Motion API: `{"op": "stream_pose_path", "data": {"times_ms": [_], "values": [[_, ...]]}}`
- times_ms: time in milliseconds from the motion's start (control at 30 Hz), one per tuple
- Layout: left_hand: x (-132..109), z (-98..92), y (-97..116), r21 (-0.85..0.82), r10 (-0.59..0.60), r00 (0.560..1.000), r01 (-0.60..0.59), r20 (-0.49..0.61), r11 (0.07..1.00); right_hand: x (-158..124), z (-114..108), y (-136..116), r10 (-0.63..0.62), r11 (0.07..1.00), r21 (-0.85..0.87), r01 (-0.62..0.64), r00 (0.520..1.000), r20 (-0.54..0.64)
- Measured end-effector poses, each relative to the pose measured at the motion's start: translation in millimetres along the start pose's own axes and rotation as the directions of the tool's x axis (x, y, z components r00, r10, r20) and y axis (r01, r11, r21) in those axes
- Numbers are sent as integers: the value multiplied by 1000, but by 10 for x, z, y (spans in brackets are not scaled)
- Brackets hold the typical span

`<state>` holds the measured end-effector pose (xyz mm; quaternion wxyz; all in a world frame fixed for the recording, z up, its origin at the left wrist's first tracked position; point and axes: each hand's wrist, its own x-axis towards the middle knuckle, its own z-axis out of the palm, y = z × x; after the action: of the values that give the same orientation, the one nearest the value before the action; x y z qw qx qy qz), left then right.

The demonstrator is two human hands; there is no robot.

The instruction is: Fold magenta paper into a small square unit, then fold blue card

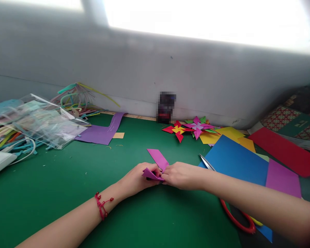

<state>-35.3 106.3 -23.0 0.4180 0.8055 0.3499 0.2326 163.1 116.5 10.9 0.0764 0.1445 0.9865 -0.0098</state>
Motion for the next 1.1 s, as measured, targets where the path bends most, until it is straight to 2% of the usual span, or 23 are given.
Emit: {"op": "stream_pose_path", "data": {"times_ms": [133, 267, 400, 500, 767, 933, 1100], "values": [[2, -16, 2, -45, -50, 998, 53, 48, 998, 15, -47, 70, 20, 994, 109, -21, 1000, 5], [-1, -20, -20, -111, -87, 995, 92, 45, 990, 8, 36, 27, 56, 996, 72, -56, 998, -10], [0, 4, -29, -209, -124, 992, 122, 3, 970, -21, 151, -69, 159, 986, 61, -154, 983, -88], [8, 14, -22, -240, -138, 990, 131, -16, 962, -43, 183, -102, 205, 977, 78, -198, 973, -101], [21, 19, -39, -262, -92, 996, 88, -4, 961, -20, 170, -25, 60, 997, -42, -64, 995, -80], [27, 36, -81, -212, -98, 995, 94, -7, 973, 9, 83, 12, 65, 996, 65, -65, 998, 10], [18, 0, -44, -146, -33, 999, 32, -3, 989, -8, 100, 29, 62, 990, 127, -55, 997, -51]]}}
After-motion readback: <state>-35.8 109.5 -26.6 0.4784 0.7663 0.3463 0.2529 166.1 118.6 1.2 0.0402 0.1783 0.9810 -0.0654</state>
